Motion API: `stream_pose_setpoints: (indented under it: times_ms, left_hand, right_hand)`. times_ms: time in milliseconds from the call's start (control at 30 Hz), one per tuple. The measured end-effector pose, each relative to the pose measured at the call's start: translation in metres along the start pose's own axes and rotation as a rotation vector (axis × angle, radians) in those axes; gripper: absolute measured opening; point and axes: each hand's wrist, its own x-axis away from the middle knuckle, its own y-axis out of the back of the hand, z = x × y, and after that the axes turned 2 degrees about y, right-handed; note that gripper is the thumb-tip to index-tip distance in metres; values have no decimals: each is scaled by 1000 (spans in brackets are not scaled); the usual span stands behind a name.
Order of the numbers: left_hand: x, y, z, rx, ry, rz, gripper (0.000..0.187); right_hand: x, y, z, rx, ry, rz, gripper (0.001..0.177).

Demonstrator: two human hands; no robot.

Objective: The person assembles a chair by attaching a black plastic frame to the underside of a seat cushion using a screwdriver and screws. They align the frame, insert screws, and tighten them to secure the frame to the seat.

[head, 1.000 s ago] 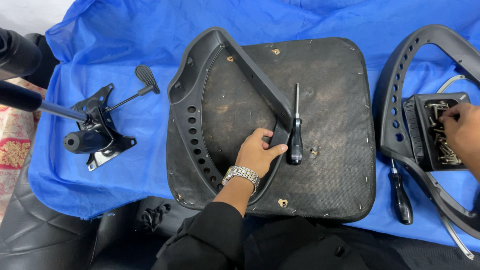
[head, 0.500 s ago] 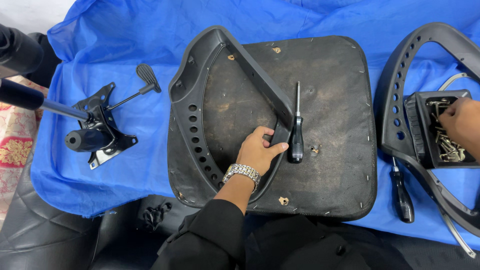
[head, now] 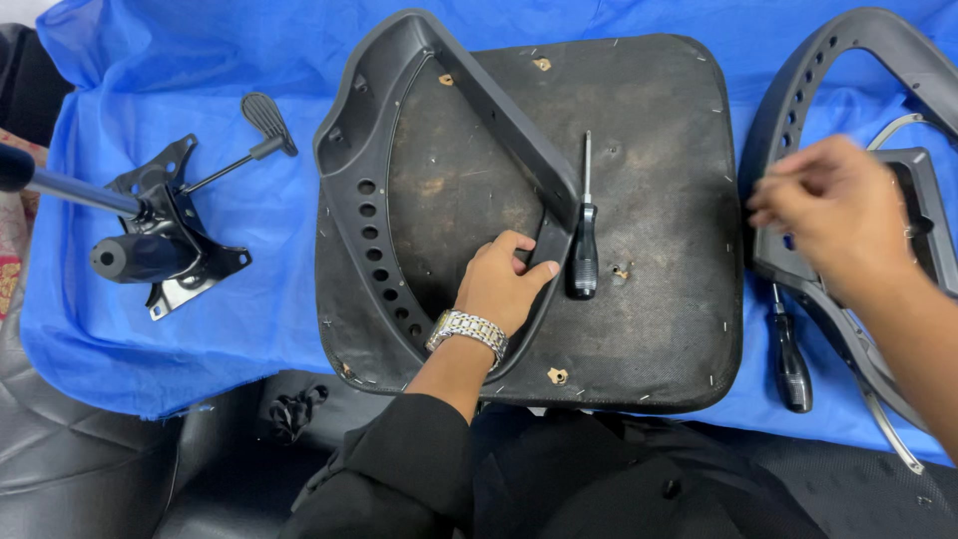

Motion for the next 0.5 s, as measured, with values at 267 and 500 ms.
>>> stream_pose_setpoints:
  times_ms: [267, 500]
  left_hand:
    - [7, 12, 0, 13, 118, 191, 61]
    - [4, 35, 17, 3, 16, 459, 69]
  right_hand:
    - [26, -94, 86, -374, -191, 346, 14]
    - [34, -115, 122, -254, -90, 454, 11]
